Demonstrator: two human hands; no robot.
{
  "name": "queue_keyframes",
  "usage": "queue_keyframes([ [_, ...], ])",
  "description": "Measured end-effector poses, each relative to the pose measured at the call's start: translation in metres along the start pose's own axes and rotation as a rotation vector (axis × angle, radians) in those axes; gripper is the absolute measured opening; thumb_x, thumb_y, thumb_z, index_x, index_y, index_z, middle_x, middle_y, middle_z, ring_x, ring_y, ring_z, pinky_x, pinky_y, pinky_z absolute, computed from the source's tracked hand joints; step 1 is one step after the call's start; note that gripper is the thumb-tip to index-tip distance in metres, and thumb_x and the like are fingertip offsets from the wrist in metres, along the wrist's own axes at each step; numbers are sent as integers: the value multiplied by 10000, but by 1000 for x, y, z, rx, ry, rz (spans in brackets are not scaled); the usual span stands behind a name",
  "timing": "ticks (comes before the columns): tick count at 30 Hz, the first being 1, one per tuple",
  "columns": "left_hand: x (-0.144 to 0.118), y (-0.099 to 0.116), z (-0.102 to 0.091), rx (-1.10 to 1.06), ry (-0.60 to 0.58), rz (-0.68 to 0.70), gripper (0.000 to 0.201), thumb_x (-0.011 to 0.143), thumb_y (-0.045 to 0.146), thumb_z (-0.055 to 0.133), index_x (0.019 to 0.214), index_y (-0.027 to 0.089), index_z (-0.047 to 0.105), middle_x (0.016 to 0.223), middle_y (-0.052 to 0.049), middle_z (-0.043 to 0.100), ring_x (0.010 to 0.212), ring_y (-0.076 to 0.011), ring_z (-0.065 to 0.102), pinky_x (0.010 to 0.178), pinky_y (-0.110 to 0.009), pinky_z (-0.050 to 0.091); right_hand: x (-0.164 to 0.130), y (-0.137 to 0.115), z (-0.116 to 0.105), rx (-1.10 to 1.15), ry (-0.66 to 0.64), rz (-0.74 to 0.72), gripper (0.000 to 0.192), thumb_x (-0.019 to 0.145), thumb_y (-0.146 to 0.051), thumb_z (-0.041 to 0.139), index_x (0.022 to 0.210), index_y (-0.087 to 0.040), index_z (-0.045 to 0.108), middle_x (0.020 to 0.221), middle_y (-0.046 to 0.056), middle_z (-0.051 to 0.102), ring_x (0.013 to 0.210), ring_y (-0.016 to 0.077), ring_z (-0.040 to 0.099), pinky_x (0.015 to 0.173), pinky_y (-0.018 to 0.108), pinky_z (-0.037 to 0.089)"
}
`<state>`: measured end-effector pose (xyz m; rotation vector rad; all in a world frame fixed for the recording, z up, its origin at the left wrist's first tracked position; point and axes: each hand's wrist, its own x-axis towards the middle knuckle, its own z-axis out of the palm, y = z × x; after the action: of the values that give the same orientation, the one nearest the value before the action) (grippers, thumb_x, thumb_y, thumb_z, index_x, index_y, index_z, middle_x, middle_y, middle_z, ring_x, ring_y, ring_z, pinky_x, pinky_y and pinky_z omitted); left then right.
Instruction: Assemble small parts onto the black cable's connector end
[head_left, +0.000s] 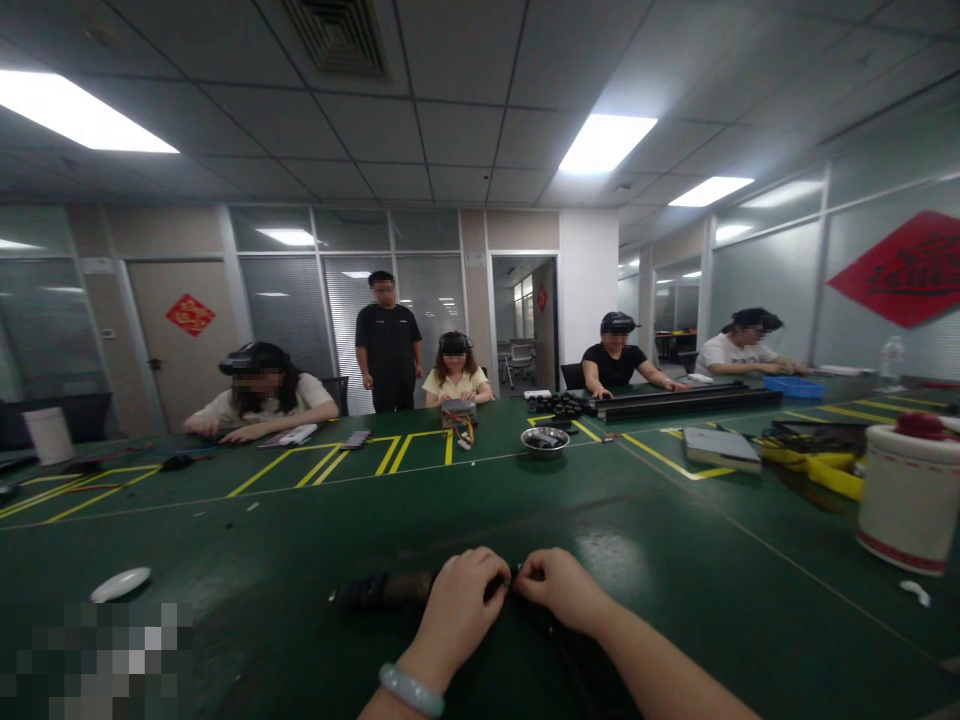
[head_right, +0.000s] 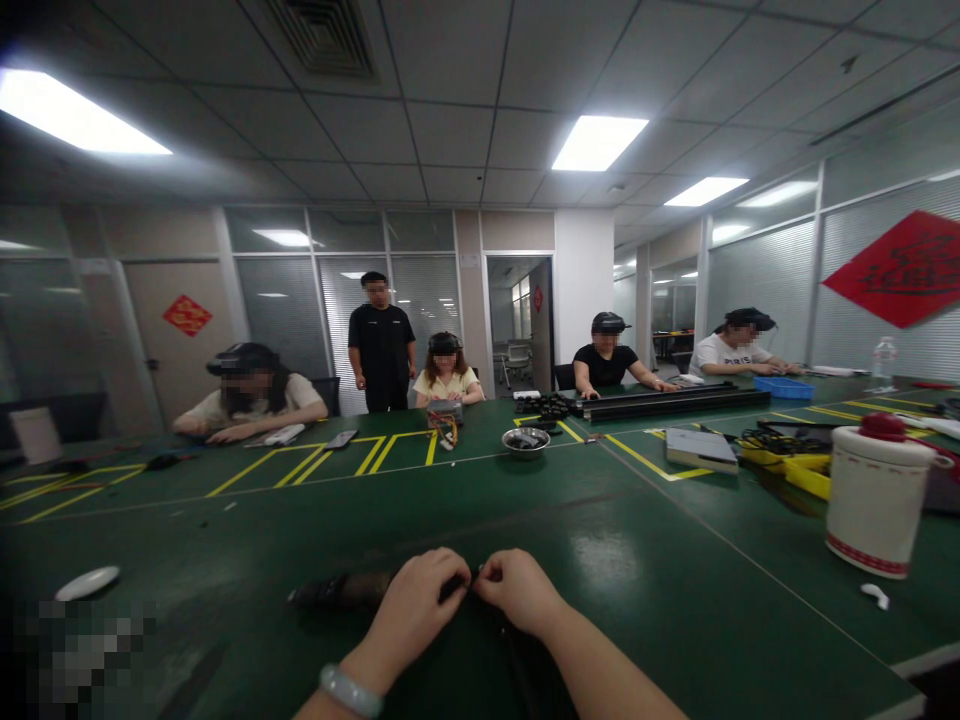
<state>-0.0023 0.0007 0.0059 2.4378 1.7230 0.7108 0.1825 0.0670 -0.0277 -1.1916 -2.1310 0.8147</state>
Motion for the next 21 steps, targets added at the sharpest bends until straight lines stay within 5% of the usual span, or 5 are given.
queue_keyframes([
  [21,0,1,1,10,35,-17,121,838,231,534,939,251,598,971,14,617,906,-169,540,809,-294,352,3,3,1,4,-4,-28,142,764,-273,619,760,-172,719,715,11,704,650,137,617,560,192,386],
])
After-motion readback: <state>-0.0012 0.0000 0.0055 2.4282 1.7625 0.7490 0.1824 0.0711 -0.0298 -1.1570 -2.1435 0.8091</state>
